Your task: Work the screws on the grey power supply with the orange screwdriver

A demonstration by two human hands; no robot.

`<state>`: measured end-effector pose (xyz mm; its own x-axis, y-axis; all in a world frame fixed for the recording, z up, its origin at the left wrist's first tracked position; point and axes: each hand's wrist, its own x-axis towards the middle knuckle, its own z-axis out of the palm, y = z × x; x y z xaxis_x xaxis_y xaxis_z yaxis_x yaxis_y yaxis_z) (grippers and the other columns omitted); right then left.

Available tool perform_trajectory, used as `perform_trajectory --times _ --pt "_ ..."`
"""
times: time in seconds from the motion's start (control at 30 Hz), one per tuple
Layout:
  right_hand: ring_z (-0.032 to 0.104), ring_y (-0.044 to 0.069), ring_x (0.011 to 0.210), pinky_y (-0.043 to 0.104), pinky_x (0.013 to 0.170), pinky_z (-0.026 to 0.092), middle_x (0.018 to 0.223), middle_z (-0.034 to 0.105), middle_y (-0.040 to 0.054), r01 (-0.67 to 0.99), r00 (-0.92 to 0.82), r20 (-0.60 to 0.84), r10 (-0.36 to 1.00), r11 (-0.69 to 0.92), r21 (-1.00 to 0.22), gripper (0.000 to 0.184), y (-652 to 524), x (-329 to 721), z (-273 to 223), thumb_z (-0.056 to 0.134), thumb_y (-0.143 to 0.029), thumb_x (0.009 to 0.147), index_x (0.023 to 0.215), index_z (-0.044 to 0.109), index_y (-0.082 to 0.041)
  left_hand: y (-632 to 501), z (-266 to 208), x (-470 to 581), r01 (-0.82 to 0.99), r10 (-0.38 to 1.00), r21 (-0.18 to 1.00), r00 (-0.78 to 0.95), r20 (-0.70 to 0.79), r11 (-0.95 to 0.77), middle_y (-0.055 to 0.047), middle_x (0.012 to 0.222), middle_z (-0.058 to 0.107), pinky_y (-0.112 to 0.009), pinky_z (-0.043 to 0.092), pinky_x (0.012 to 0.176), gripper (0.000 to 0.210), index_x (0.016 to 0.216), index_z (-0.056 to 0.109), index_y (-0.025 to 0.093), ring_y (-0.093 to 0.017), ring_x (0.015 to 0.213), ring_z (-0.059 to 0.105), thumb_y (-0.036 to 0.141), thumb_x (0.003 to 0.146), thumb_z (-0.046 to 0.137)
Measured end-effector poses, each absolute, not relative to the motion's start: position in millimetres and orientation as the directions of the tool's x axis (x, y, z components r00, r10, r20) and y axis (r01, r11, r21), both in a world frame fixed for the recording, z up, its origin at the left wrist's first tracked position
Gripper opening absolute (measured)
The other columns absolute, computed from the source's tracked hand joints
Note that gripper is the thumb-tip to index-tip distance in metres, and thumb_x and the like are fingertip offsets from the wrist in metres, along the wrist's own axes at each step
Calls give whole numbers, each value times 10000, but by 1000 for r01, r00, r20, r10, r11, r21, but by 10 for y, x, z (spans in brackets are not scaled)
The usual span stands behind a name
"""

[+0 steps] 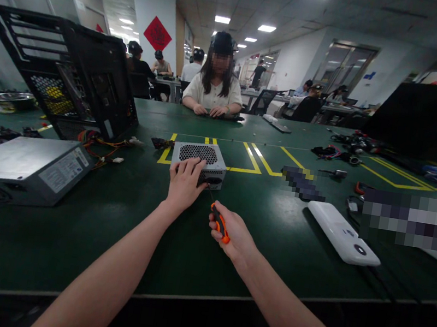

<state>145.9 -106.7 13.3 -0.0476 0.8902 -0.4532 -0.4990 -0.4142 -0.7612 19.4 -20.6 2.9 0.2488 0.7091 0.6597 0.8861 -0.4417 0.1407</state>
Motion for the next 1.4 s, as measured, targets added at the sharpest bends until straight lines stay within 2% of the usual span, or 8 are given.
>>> perform_trajectory --times 0.1,0.2,0.3,0.47,0.7,0.93,1.4 --pt "434 35 425 102 315 266 562 509 -7 -487 -55 -451 891 -418 -766 100 -1072 1469 147 527 -164 803 712 510 -125 -213 33 190 888 713 145 244 657 -437 -86 1274 445 -433 206 986 542 1246 406 228 -263 1182 345 256 735 583" --pt "435 39 415 111 326 301 545 504 5 -466 -108 -483 869 -473 -748 193 -1075 1479 185 450 -210 855 730 543 -96 -218 41 189 891 721 146 241 649 -430 -85 1284 439 -434 211 985 545 1252 400 237 -265 1189 340 242 736 575" --pt "421 34 400 106 319 286 540 500 8 -458 -154 -506 848 -515 -724 260 -1077 1491 218 387 -234 884 779 565 -76 -224 51 190 893 724 147 238 648 -425 -85 1286 438 -431 220 982 539 1249 402 233 -263 1182 348 240 738 573" --pt "415 33 405 100 311 249 550 513 12 -457 -188 -484 854 -513 -727 202 -1107 1547 216 440 -229 860 820 573 -82 -225 56 193 888 737 176 227 637 -426 -86 1281 437 -442 205 991 538 1249 397 243 -267 1186 344 249 741 572" --pt "430 39 405 109 307 263 553 516 9 -474 -102 -463 881 -452 -756 238 -1119 1764 142 395 -234 874 825 575 -86 -222 41 183 888 725 153 243 645 -434 -85 1294 422 -429 200 1001 525 1255 388 226 -254 1201 329 265 759 557" --pt "432 40 408 110 304 265 556 514 9 -469 -92 -463 881 -449 -761 218 -1055 1814 110 407 -220 865 831 572 -82 -253 63 182 892 719 124 261 644 -434 -96 1289 430 -432 187 1008 543 1262 381 221 -256 1208 327 283 755 565" --pt "447 39 429 112 322 290 579 520 6 -405 -72 -450 890 -438 -803 184 -1068 1799 129 430 -224 857 821 554 -93 -250 61 205 891 723 153 236 650 -428 -96 1282 425 -434 179 1008 504 1237 398 217 -259 1196 328 306 766 551"
